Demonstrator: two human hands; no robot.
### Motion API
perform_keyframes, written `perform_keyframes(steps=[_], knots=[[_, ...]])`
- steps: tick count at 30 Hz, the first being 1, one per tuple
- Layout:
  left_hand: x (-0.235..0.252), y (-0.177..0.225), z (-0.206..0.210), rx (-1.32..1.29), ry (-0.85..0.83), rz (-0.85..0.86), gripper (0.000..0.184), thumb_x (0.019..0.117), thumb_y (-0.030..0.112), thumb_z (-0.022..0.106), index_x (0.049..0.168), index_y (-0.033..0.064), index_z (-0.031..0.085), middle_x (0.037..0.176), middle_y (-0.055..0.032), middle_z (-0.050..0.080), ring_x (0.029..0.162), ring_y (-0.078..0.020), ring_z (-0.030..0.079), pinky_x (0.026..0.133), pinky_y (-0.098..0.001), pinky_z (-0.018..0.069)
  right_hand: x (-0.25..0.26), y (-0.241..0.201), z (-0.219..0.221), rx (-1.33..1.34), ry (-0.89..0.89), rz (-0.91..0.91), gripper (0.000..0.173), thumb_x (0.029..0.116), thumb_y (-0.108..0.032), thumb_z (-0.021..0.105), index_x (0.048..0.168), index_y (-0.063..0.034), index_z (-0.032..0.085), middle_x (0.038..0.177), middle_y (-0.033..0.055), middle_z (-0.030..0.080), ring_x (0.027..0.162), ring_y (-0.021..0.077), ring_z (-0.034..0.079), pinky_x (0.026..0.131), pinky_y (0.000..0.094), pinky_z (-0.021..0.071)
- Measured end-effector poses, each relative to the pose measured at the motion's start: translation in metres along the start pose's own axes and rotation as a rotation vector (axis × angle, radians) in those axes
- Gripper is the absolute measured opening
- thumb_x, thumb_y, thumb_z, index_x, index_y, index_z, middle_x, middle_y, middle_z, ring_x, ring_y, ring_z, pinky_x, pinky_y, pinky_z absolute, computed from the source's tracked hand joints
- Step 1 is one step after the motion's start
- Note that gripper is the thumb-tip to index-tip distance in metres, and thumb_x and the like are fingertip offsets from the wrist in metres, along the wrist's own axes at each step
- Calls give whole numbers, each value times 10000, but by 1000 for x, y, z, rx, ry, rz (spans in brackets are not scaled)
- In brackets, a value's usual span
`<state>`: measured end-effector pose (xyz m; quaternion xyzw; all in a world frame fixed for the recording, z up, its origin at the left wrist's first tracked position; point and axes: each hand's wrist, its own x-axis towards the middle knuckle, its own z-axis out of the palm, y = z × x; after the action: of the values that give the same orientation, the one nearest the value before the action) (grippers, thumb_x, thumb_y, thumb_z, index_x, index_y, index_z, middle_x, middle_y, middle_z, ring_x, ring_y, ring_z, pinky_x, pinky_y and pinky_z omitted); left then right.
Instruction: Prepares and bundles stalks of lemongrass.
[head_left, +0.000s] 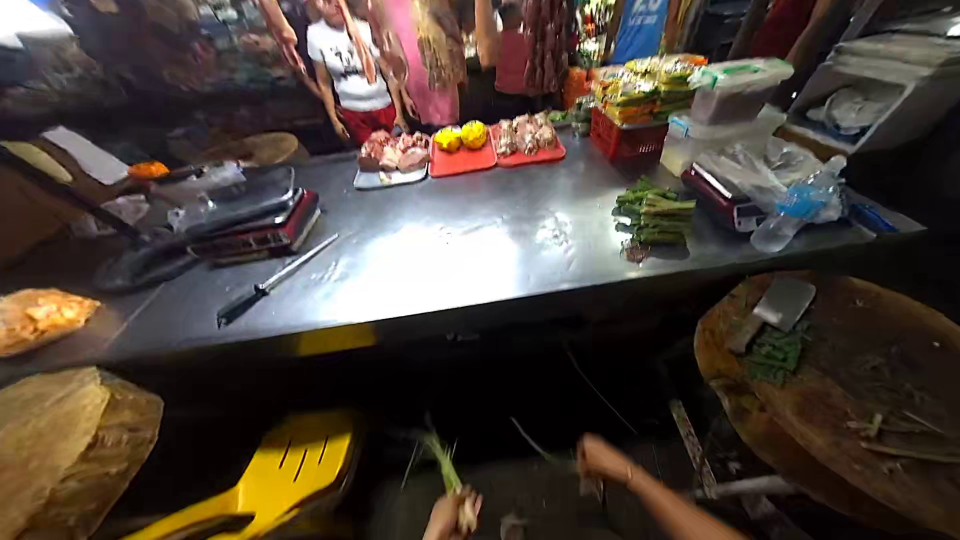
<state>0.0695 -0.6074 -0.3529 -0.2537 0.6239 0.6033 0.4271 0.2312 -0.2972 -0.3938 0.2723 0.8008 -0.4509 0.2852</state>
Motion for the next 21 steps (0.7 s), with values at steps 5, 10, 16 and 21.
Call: perform_keyframes(steps=[5, 10, 16, 21], knots=[[-38, 36, 68, -179, -275, 37, 172, 1101, 136, 396, 1027, 47, 523, 662, -10, 546, 520, -83, 549, 478, -213, 494, -40, -159, -92, 493, 218, -228, 285, 1043, -68, 534, 1280, 80, 588, 973, 148, 680, 767, 160, 641, 772, 349, 566], [-34, 30, 82, -279, -365, -51, 291, 1131, 247, 323, 1149, 48, 534, 721, -39, 574, 585, -128, 600, 562, -253, 542, -77, -201, -49, 688, 354, -334, 278, 996, -32, 610, 1268, 19, 604, 963, 124, 685, 679, 145, 672, 654, 316, 609], [-32, 2, 81, -169, -365, -59, 313, 1125, 291, 340, 1166, 66, 555, 741, -56, 591, 512, -128, 539, 462, -260, 476, -88, -186, 55, 495, 252, 1, 261, 963, -65, 697, 1168, 53, 587, 822, 142, 658, 620, 168, 652, 631, 321, 589], [-30, -16, 79, -150, -285, -94, 328, 1123, 340, 350, 1163, 84, 551, 716, -35, 589, 504, -106, 533, 431, -243, 443, -94, -185, 77, 427, 254, 110, 181, 959, -59, 693, 1084, 52, 623, 826, 153, 676, 630, 180, 664, 634, 324, 588]])
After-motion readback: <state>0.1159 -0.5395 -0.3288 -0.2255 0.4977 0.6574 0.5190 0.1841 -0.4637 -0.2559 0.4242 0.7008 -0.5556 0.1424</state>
